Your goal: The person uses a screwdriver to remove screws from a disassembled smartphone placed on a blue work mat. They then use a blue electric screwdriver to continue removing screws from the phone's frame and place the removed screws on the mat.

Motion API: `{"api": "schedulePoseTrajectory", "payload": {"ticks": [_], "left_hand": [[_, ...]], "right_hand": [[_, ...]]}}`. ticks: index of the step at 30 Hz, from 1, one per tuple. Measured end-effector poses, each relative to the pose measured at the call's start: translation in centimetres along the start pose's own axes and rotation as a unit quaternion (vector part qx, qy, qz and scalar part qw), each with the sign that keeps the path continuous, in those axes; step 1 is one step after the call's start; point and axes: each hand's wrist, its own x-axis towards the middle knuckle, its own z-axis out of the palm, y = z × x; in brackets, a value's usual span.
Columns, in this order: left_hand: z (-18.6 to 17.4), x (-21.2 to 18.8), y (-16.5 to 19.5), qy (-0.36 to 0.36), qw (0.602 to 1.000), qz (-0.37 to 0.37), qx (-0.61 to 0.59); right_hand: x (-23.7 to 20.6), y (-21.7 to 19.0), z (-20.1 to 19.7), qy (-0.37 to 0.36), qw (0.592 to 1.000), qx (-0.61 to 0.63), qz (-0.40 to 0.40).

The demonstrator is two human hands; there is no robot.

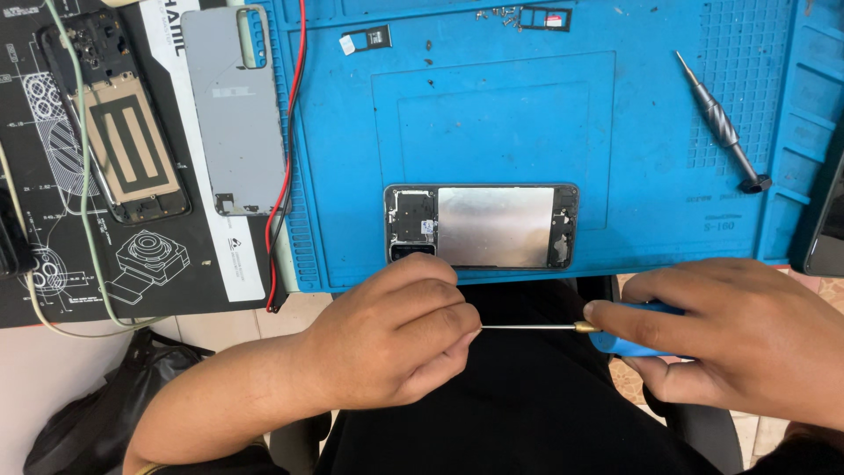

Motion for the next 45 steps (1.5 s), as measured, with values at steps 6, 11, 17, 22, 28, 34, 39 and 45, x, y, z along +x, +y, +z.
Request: {"api": "schedulePoseTrajectory", "payload": {"ticks": [6, 11, 17, 22, 28, 34, 39, 45], "left_hand": [[-0.1, 0.1, 0.0, -0.001, 1.000, 0.002, -0.005], [0.0, 0.5, 0.3, 0.002, 1.000, -0.008, -0.010], [-0.2, 0.3, 0.3, -0.016, 1.000, 0.009, -0.022], [0.6, -0.2, 0.2, -0.094, 0.993, -0.015, -0.066], [1.5, -1.4, 0.0, -0.116, 0.993, -0.020, -0.022], [1.4, -1.3, 0.2, -0.120, 0.992, -0.001, -0.034], [1.7, -2.5, 0.2, -0.099, 0.994, -0.003, -0.055], [2.3, -3.5, 0.6, -0.065, 0.993, -0.054, -0.086]], "right_hand": [[-0.5, 0.4, 0.4, -0.003, 1.000, -0.002, 0.002], [-0.5, 1.2, 0.5, -0.021, 0.999, 0.034, 0.004], [1.2, 1.2, 1.5, -0.172, 0.961, 0.214, 0.038], [2.8, -0.4, 4.5, -0.156, 0.919, 0.362, -0.021], [3.7, -1.9, 7.2, -0.070, 0.915, 0.394, -0.049], [3.5, -2.4, 7.5, -0.089, 0.920, 0.380, -0.030], [3.0, -2.7, 6.9, -0.091, 0.931, 0.352, -0.027], [2.8, -3.3, 6.3, -0.108, 0.943, 0.314, 0.014]]}}
